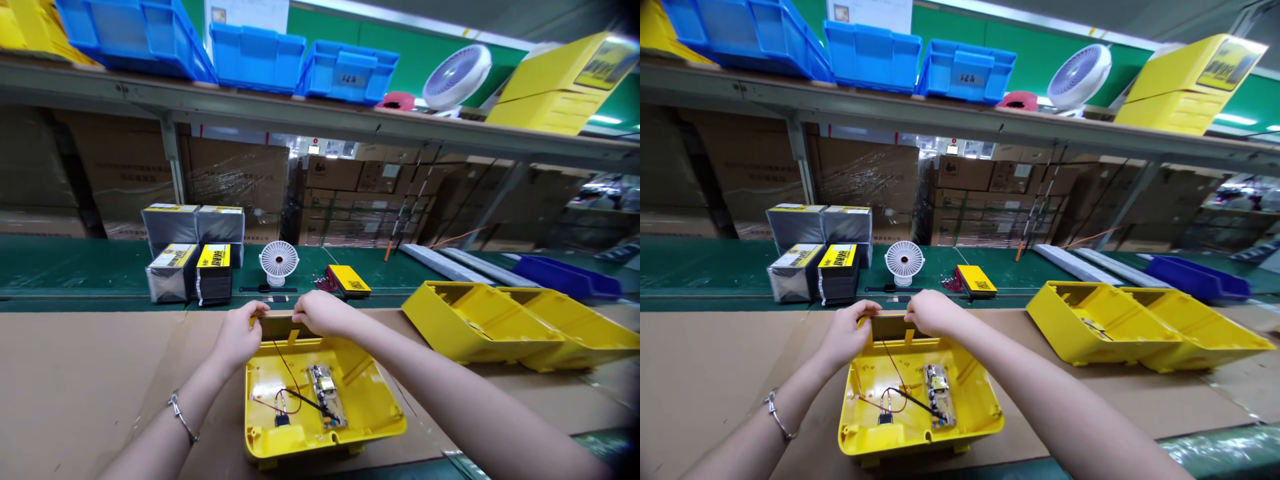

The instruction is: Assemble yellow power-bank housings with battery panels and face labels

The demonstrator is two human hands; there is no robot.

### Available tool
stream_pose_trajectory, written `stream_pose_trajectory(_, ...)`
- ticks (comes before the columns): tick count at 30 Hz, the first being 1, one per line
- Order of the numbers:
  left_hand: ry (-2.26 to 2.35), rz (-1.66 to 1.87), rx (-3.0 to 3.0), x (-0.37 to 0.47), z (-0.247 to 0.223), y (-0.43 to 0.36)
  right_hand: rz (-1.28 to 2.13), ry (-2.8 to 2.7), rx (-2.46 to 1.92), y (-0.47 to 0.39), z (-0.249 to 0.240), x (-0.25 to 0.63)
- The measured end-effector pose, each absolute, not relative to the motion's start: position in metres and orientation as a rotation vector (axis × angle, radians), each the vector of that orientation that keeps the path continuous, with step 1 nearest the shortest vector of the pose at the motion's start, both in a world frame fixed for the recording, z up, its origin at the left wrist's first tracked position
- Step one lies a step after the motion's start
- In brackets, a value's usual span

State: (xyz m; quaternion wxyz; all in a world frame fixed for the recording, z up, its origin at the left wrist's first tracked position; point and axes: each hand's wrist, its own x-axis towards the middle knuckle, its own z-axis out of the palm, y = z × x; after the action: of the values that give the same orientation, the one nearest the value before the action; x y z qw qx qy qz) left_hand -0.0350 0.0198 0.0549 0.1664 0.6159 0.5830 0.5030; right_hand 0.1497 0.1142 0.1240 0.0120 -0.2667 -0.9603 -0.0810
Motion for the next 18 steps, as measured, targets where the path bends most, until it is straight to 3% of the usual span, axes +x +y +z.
stream_pose_trajectory(9,1.652,1.336,1.689,-0.035,0.055,0.022,-0.239,-2.899,-0.958,0.105,0.114,0.153)
stream_pose_trajectory(18,1.838,0.86,1.772,-0.046,0.088,0.018,-0.356,-2.952,-0.608,0.064,0.105,0.132)
